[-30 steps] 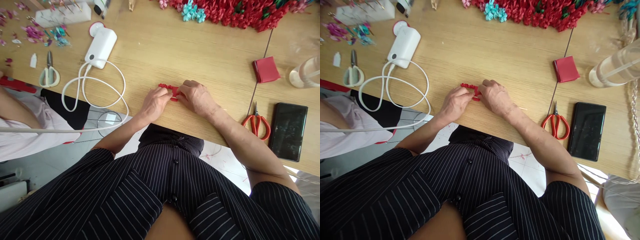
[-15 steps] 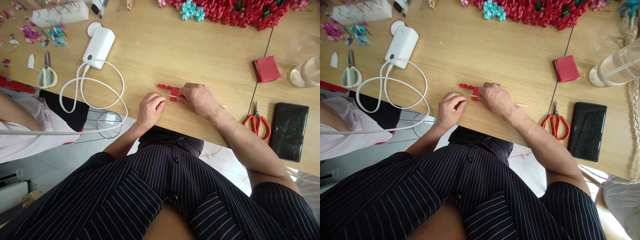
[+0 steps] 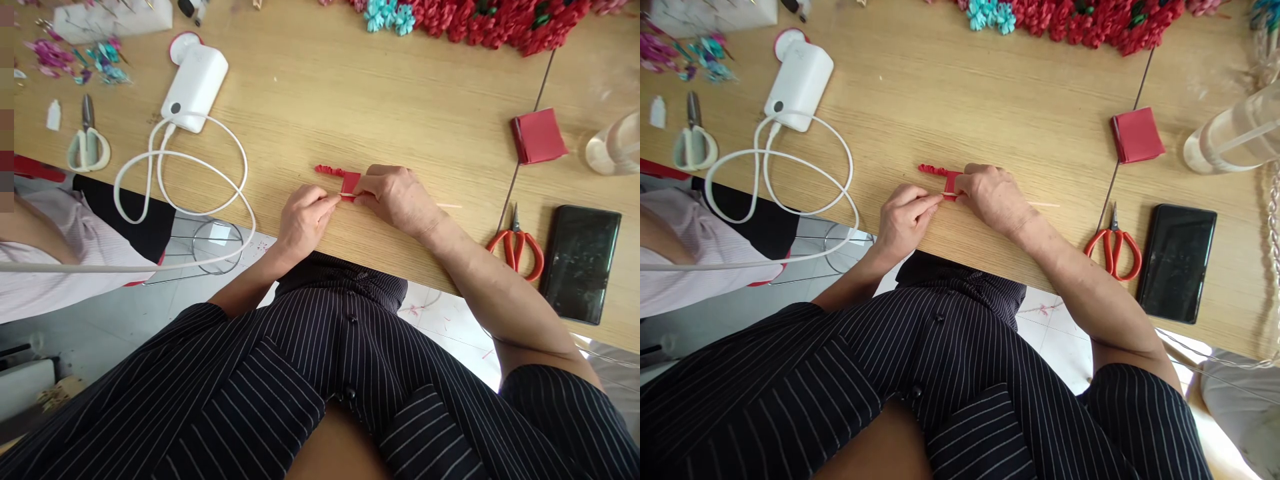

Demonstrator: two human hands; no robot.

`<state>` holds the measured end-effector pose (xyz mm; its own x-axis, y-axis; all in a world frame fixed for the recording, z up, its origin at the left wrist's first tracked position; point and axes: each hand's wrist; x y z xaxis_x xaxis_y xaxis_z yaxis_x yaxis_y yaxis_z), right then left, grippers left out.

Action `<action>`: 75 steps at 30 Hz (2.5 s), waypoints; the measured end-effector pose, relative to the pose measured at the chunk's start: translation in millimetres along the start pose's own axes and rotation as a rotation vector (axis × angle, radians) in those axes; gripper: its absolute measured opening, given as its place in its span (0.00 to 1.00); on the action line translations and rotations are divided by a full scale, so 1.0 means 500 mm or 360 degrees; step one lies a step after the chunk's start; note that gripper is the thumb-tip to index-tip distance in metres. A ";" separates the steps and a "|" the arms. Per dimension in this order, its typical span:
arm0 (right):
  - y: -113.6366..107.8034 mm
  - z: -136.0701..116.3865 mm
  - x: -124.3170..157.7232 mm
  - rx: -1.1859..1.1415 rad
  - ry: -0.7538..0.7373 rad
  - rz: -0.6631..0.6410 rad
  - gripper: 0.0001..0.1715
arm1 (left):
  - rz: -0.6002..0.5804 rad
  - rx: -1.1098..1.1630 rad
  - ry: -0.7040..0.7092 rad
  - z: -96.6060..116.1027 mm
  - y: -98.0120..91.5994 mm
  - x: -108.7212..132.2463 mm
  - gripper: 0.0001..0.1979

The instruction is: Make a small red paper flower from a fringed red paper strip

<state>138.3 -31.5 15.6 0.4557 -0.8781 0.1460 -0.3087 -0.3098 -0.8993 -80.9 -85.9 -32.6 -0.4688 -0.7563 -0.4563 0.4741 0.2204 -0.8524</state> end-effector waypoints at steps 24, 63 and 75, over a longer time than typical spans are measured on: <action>0.001 -0.004 0.002 0.0133 -0.0035 0.0032 0.15 | 0.0014 -0.0023 -0.0035 -0.016 0.027 -0.040 0.08; 0.015 -0.001 -0.033 0.0227 -0.0001 0.0168 0.19 | 0.0003 0.0143 -0.0018 -0.017 0.024 -0.034 0.12; 0.015 0.005 -0.036 0.0142 -0.0015 0.0170 0.29 | -0.0141 0.0120 0.0078 -0.028 0.007 -0.036 0.21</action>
<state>130.1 -17.1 5.3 0.4319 -0.9009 0.0440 -0.2809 -0.1807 -0.9426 -81.2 -63.1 -31.1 -0.5463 -0.7392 -0.3938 0.4831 0.1060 -0.8691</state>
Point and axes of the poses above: each hand's wrist, its own x-axis away from the middle knuckle, its own y-axis out of the palm, z = x × y, and after that the axes turned 10 degrees about y, right-handed
